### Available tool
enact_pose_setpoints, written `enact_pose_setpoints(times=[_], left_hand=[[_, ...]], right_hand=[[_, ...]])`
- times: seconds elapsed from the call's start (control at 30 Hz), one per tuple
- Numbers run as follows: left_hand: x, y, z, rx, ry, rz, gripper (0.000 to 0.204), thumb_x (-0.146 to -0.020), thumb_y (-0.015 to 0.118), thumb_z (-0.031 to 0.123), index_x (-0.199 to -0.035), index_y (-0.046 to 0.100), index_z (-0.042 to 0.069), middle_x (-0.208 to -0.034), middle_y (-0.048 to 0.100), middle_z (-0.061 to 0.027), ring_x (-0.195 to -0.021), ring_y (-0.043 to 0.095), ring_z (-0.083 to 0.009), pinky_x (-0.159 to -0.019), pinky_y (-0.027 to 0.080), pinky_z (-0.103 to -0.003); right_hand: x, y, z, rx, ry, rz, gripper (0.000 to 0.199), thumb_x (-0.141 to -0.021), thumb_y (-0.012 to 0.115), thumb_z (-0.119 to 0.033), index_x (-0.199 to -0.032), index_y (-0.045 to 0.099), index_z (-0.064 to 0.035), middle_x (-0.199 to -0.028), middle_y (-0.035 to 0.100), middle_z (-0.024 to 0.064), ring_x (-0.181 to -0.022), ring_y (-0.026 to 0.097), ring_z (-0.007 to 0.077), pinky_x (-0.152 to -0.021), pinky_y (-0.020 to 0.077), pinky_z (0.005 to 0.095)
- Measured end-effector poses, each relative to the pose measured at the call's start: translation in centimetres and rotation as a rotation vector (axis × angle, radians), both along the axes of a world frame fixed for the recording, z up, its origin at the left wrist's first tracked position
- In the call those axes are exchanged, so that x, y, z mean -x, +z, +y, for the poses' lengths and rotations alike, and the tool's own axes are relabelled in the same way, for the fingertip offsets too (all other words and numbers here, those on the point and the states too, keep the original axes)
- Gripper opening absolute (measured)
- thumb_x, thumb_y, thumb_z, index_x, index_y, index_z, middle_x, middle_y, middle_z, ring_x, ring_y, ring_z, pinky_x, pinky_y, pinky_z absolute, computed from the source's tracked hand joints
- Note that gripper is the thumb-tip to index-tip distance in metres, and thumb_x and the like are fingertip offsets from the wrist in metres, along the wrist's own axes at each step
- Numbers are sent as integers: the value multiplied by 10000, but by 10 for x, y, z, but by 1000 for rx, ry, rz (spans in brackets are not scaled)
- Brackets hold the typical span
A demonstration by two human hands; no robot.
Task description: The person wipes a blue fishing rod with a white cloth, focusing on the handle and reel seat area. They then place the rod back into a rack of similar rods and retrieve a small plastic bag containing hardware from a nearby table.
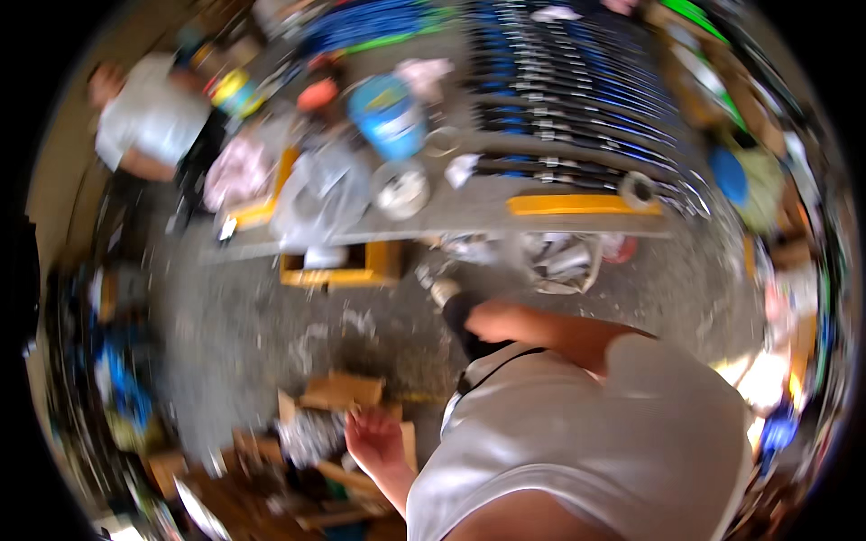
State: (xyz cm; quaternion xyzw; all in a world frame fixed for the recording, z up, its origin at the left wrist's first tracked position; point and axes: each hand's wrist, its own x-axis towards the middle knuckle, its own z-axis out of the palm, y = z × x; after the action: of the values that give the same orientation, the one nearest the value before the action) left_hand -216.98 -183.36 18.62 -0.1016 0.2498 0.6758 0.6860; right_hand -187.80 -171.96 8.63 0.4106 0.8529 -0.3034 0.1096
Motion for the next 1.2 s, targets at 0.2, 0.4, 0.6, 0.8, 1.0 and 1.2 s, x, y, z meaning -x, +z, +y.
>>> enact_pose_setpoints(times=[0.2,0.4,0.6,0.8,1.0,1.2], left_hand=[[11,2,84,111,-333,-82,136,-914,547,190,-877,606,73,-754,525,17,-634,378,-99,-583,327,-244],[82,24,215,-141,-363,324,107,-932,518,171,-914,581,87,-787,544,19,-636,409,-97,-567,353,-246],[20,75,338,-261,-479,1248,85,-892,543,84,-950,583,37,-830,571,-24,-747,525,-127,-675,434,-261],[-4,31,417,-1204,-519,2296,177,-781,516,26,-935,605,19,-909,616,-166,-899,597,-326,-783,472,-393],[49,-16,459,-1323,-1025,2439,82,-772,544,70,-849,566,49,-764,566,-95,-723,620,-277,-668,491,-376],[70,-23,497,-1176,-1467,2486,281,-847,612,234,-1029,530,35,-990,577,-135,-763,654,-299,-692,541,-405]], right_hand=[[57,-13,96,-88,-120,39,131,-760,638,-185,-804,668,-66,-828,678,112,-809,665,316,-607,535,449],[88,3,182,-18,-481,244,109,-780,607,-167,-807,629,-64,-760,644,142,-730,648,348,-597,515,463],[81,69,230,-340,-356,322,94,-788,583,-166,-820,614,-83,-799,605,108,-777,624,312,-641,508,437],[116,93,266,-381,-373,185,64,-762,575,-119,-801,592,-72,-815,575,59,-847,579,256,-717,496,374],[158,64,298,-495,-445,321,51,-721,601,-96,-768,591,-78,-826,565,50,-871,559,240,-721,494,359],[184,32,338,-406,-618,103,275,-783,574,-56,-1057,569,-63,-1051,556,93,-1032,545,293,-854,475,402]])
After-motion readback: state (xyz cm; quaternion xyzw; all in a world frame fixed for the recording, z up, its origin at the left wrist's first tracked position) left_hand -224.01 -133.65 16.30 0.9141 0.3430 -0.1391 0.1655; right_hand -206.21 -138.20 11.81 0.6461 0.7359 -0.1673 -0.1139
